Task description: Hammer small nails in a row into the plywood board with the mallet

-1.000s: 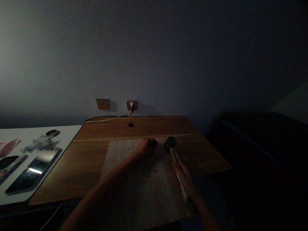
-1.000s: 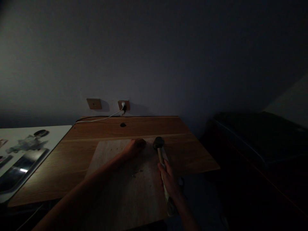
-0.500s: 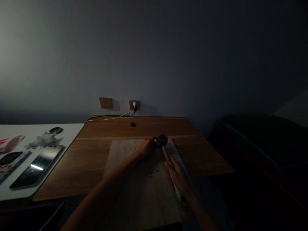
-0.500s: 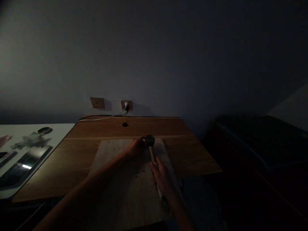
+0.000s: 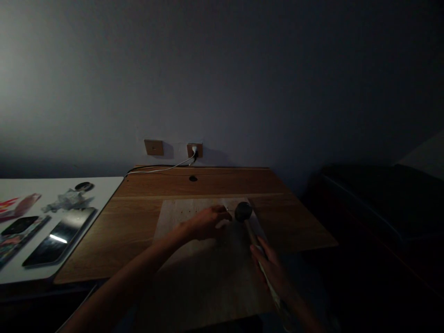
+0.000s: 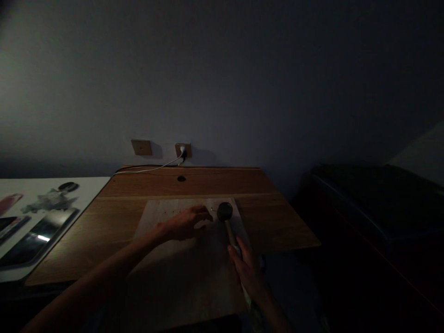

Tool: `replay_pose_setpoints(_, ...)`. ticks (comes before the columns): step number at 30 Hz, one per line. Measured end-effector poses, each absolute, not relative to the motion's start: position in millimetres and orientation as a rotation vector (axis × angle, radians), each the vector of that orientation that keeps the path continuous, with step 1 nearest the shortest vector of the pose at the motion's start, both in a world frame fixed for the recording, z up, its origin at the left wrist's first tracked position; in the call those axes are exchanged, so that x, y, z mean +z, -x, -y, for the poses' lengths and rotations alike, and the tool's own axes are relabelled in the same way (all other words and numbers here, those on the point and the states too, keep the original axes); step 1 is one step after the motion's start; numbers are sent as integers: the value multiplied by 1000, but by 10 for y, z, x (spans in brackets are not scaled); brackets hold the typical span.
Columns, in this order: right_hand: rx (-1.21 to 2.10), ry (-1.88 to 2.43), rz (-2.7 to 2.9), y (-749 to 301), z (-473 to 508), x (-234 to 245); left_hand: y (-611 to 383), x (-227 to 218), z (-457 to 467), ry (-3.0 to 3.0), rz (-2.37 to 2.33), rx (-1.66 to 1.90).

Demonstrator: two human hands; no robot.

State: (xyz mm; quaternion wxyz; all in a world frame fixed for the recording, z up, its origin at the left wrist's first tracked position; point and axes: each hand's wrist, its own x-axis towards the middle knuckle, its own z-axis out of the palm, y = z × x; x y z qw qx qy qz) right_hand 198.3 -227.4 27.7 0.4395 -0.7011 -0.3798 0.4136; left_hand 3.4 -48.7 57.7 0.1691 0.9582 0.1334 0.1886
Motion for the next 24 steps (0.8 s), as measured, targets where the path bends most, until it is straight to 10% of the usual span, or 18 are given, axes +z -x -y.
replay_pose_setpoints(24,1100,1825,816,-2003,2407,246,-52,593,974,-3254,-195,172)
